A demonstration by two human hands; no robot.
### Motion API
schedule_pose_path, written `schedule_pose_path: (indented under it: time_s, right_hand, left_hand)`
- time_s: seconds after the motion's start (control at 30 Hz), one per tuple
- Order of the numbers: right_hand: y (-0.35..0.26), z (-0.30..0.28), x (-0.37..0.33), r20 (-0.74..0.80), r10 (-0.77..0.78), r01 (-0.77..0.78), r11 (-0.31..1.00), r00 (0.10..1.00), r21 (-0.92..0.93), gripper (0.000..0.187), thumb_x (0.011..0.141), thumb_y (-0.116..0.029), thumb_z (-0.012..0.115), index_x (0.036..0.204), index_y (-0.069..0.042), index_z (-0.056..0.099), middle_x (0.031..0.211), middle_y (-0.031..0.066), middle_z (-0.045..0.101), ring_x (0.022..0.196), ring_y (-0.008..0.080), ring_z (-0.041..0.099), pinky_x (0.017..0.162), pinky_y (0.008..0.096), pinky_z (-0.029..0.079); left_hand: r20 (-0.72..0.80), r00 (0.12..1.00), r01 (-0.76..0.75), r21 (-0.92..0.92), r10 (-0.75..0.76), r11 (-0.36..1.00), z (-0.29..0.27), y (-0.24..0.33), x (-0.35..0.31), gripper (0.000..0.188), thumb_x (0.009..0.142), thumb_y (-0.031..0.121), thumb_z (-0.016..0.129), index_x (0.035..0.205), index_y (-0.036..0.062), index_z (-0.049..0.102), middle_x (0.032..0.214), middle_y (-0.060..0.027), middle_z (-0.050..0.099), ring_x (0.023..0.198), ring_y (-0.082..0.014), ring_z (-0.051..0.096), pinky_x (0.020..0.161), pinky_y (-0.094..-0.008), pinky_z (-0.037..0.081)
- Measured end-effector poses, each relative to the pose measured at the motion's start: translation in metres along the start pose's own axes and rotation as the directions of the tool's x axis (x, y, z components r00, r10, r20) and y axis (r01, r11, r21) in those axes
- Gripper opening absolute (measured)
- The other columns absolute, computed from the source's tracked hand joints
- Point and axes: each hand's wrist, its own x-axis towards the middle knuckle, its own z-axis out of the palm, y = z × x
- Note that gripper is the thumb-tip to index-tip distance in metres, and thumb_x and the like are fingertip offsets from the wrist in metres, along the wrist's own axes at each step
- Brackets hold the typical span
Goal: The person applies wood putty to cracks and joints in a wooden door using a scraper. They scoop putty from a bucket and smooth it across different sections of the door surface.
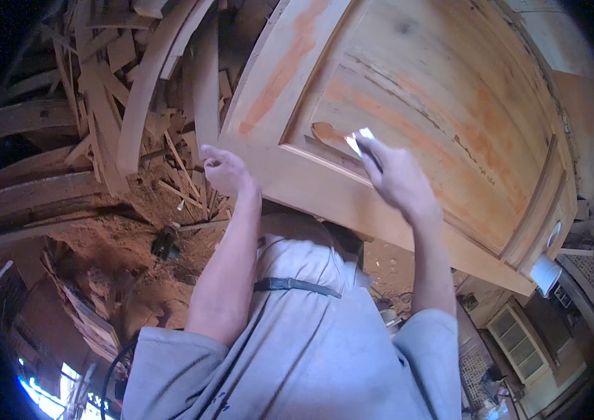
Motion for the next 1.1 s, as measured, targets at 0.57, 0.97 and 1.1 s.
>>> schedule_pose_path:
  time_s: [0.57,0.97,1.1]
  right_hand:
    - [-0.042,0.036,0.065,0.374,-0.096,0.273,0.848,0.922,-0.455,0.026,0.097,-0.020,0.054,0.121,-0.017,0.064,0.094,0.0205,0.071,0.088,0.0400,0.069,0.076,0.0537,0.055]
    - [0.018,-0.075,0.023,0.590,0.329,-0.193,0.939,0.737,-0.283,0.038,0.101,-0.025,0.054,0.138,-0.019,0.060,0.070,0.0070,0.062,0.057,0.0171,0.062,0.050,0.0343,0.051]
    - [0.041,-0.066,-0.004,0.481,0.267,-0.430,0.862,0.835,0.267,0.041,0.105,-0.030,0.053,0.145,-0.020,0.054,0.059,-0.0052,0.038,0.045,0.0056,0.045,0.042,0.0245,0.041]
  left_hand:
    - [-0.068,0.995,-0.070,-0.010,0.070,0.997,0.005,-0.009,0.006,0.073,0.102,0.061,0.039,0.083,-0.0039,0.066,0.076,-0.0189,0.069,0.074,-0.0379,0.067,0.069,-0.0494,0.049]
    - [-0.085,0.993,-0.080,-0.040,0.076,0.996,0.013,-0.022,0.014,0.073,0.101,0.061,0.043,0.088,-0.0061,0.068,0.082,-0.0211,0.071,0.080,-0.0381,0.069,0.073,-0.0486,0.052]
    - [-0.076,0.994,-0.087,-0.044,0.083,0.995,0.006,-0.010,0.006,0.071,0.101,0.059,0.044,0.085,-0.0055,0.067,0.081,-0.0212,0.070,0.079,-0.0381,0.069,0.072,-0.0488,0.051]
